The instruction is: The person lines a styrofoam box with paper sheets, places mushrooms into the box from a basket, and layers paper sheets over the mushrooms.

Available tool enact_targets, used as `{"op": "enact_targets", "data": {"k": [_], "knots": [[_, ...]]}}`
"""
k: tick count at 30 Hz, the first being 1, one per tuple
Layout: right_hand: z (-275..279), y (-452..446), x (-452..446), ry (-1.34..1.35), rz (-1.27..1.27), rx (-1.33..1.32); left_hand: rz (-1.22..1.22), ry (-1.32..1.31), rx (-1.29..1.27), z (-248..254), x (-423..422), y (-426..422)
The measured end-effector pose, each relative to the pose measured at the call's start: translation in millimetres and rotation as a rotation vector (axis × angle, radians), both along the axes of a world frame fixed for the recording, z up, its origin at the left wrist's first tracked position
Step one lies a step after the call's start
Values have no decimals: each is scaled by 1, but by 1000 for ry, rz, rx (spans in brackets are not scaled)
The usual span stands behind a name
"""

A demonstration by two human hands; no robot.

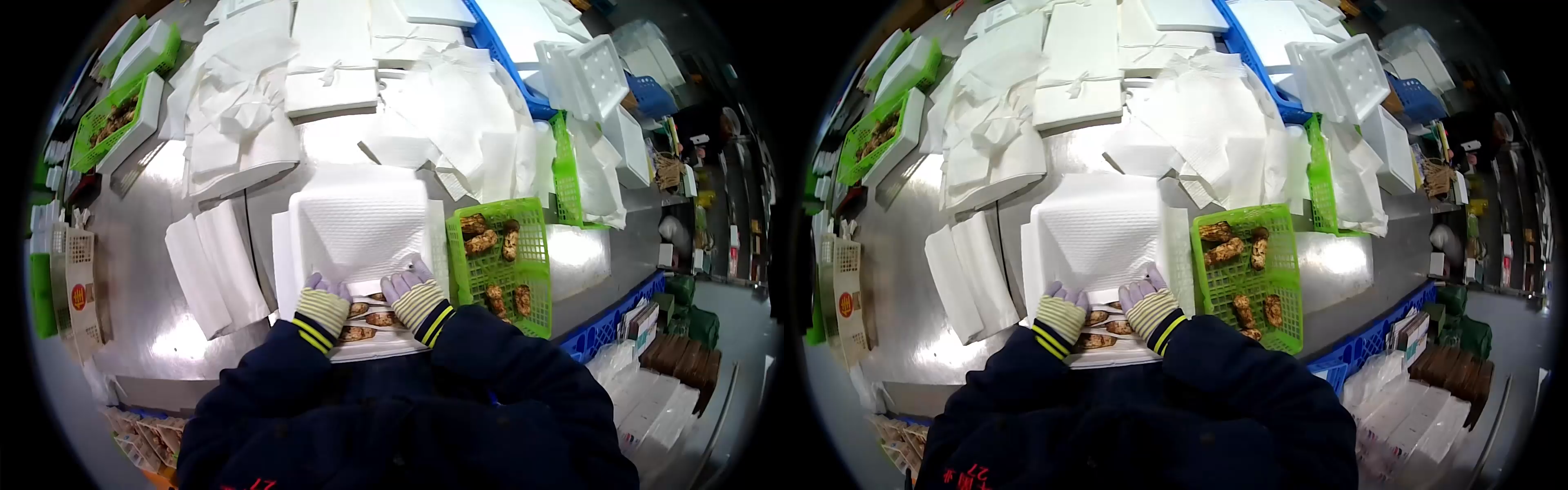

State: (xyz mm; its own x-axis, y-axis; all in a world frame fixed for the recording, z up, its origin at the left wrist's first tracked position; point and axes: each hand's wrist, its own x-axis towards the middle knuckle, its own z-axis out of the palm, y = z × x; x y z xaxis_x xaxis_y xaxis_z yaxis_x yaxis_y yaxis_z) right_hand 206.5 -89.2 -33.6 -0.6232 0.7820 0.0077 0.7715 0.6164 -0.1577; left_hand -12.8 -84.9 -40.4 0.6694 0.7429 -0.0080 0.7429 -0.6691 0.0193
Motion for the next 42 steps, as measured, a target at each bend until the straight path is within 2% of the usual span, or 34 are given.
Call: {"op": "enact_targets", "data": {"k": [3,5,7,9,10,11,12,14,15,17,19,20,21,23,25,27,28,29,30,31,32,34,35,37,38,39,41,42], "knots": [[3,3,4,-74,-1,-88,-55,-94,24,9,-7,1],[4,0,7,15,38,-4,-43,-108,45,-6,-11,-3],[7,-1,10,66,44,9,-21,-109,-34,1,-13,-5],[38,20,26,258,66,-187,-9,-164,30,23,-8,-4],[38,31,34,149,-150,-217,34,-194,65,33,-4,-4],[54,32,51,274,-286,68,67,-208,54,40,-5,-8],[47,36,76,219,-394,6,71,-222,43,36,-10,-13],[15,34,110,22,-532,79,64,-206,4,29,-14,-19],[-6,31,122,5,-432,193,58,-174,-27,29,-12,-19],[-46,28,131,-214,-369,227,81,-135,-126,42,-11,-15],[-55,27,130,-457,-356,155,116,-293,26,36,-16,-13],[-35,38,123,-555,-435,-204,156,-322,6,46,-18,-9],[-43,44,131,-549,-418,-139,180,-358,27,47,-25,-7],[-31,44,143,-443,-536,-73,258,-415,51,50,-35,-4],[22,45,137,-73,-666,50,263,-430,106,54,-43,-1],[64,41,104,414,-671,390,225,-590,112,57,-39,6],[79,36,90,621,-675,221,218,-601,22,60,-32,8],[88,31,69,857,-685,11,174,-627,93,63,-17,12],[89,31,46,898,-564,26,158,-614,67,70,-2,12],[84,26,25,1133,-547,-345,143,-602,44,76,9,13],[66,21,16,1038,-586,-617,130,-552,-1,78,17,15],[48,13,-14,1358,-657,-1036,106,-418,-39,60,16,18],[41,15,-19,1334,-601,-1051,68,-342,-25,45,6,19],[42,18,-10,729,-454,-601,73,-254,-84,36,-6,21],[34,18,-6,653,-328,-336,74,-253,-89,27,-9,20],[27,15,-6,651,-329,-339,67,-191,-82,18,-10,18],[24,14,-7,316,-182,-137,26,-30,6,9,-10,18],[35,18,-7,221,-92,-158,31,-34,3,8,-9,18]]}}
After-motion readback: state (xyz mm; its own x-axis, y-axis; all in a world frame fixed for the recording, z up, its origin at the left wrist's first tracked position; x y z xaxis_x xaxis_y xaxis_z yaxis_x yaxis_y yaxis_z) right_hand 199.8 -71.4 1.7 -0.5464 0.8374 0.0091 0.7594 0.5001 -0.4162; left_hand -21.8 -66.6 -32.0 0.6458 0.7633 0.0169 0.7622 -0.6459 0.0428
